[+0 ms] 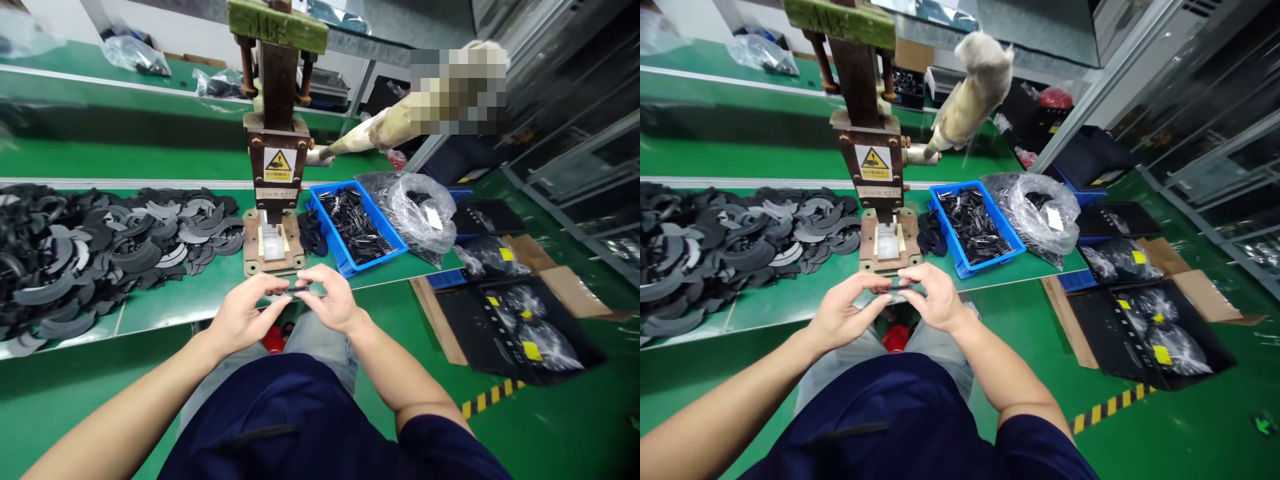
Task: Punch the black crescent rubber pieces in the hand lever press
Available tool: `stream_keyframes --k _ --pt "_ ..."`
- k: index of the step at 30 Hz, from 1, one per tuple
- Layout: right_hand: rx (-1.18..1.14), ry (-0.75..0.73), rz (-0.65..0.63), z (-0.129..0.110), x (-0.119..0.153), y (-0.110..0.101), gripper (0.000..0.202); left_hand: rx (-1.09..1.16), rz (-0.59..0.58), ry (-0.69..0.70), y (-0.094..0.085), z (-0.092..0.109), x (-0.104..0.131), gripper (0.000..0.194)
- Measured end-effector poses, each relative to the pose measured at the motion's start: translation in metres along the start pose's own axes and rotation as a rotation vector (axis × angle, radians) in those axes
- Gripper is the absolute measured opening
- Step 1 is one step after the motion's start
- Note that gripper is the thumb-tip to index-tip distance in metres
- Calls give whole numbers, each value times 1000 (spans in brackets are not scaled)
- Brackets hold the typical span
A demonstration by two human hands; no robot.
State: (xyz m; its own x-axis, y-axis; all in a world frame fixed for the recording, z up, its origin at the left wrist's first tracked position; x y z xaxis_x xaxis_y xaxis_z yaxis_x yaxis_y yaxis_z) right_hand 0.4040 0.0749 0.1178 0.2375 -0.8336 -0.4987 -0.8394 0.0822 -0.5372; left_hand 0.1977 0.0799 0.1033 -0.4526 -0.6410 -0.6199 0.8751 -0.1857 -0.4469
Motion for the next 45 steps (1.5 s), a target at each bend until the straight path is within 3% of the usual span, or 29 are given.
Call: stream_keyframes --k 13,23,27,32,36,39,42,45 --pt "-52 33 -62 7 3 10 39 25 11 17 -7 4 2 20" --pt "-57 -29 -63 7 2 12 41 54 17 -18 -9 6 9 18" --pt "-33 -51 -82 6 1 12 43 213 -12 -262 -5 -3 12 18" --pt "23 -96 -158 5 -3 15 44 743 -51 -697 12 -20 17 34" --pt "5 -158 -230 -2 -7 18 42 982 -58 -816 22 -18 18 44" --pt "39 -197 -242 -7 -13 11 45 1003 -36 -788 22 -20 13 43" --pt "124 -148 -126 -7 -29 -14 49 798 73 -628 5 -43 0 45" --pt "137 -34 179 -5 -57 -58 48 428 203 -494 -21 -83 -17 36"
Point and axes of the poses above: each hand's wrist, its own x-axis away from the middle knuckle, its own y-axis out of the palm, z = x × y, the point moved 4 cm from there along -x, towards the middle knuckle, and after that the axes turned 11 degrees about y, right-handed, at the moved point
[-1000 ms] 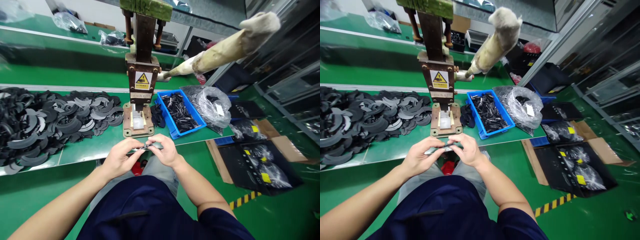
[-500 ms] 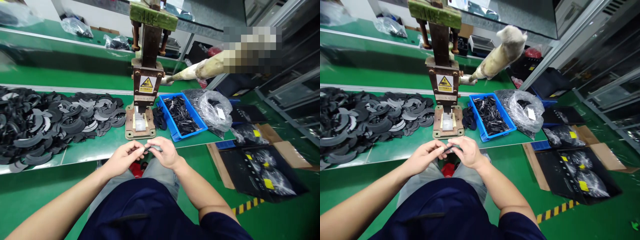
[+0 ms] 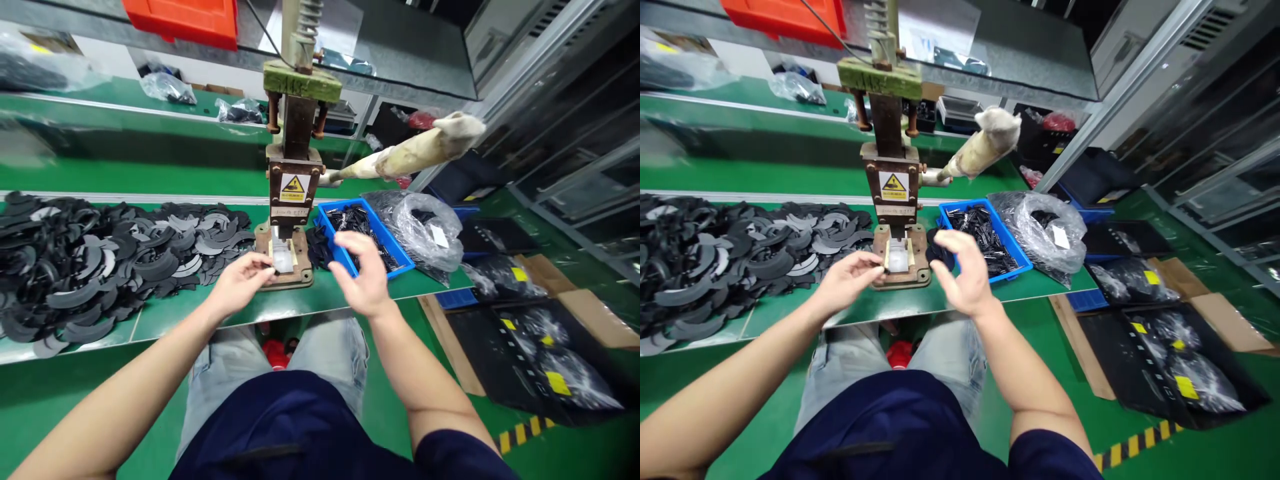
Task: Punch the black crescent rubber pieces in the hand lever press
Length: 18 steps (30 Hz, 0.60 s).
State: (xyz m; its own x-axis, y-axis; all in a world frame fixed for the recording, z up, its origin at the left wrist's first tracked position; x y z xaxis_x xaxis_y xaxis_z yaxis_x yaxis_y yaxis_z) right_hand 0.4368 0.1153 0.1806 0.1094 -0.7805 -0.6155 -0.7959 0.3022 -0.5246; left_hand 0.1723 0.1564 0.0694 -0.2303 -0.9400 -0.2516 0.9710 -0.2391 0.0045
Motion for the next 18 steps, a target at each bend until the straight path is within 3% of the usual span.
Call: stream_keyframes --k 2,4,9,14,18 --pt "-44 21 174 -1 -29 -24 55 -270 45 88 -17 -9 -25 27" --pt "-100 -51 254 -12 -58 -40 64 -541 -4 176 -23 -13 -46 23" --pt "-135 -184 191 -54 -111 -43 63 -870 -251 356 -10 -19 -75 24" --pt "-280 -176 247 -58 -100 -27 39 -843 -238 373 -6 -24 -77 27" --pt "-453 -199 271 -42 -65 -14 21 -772 -183 220 -8 -28 -75 19"
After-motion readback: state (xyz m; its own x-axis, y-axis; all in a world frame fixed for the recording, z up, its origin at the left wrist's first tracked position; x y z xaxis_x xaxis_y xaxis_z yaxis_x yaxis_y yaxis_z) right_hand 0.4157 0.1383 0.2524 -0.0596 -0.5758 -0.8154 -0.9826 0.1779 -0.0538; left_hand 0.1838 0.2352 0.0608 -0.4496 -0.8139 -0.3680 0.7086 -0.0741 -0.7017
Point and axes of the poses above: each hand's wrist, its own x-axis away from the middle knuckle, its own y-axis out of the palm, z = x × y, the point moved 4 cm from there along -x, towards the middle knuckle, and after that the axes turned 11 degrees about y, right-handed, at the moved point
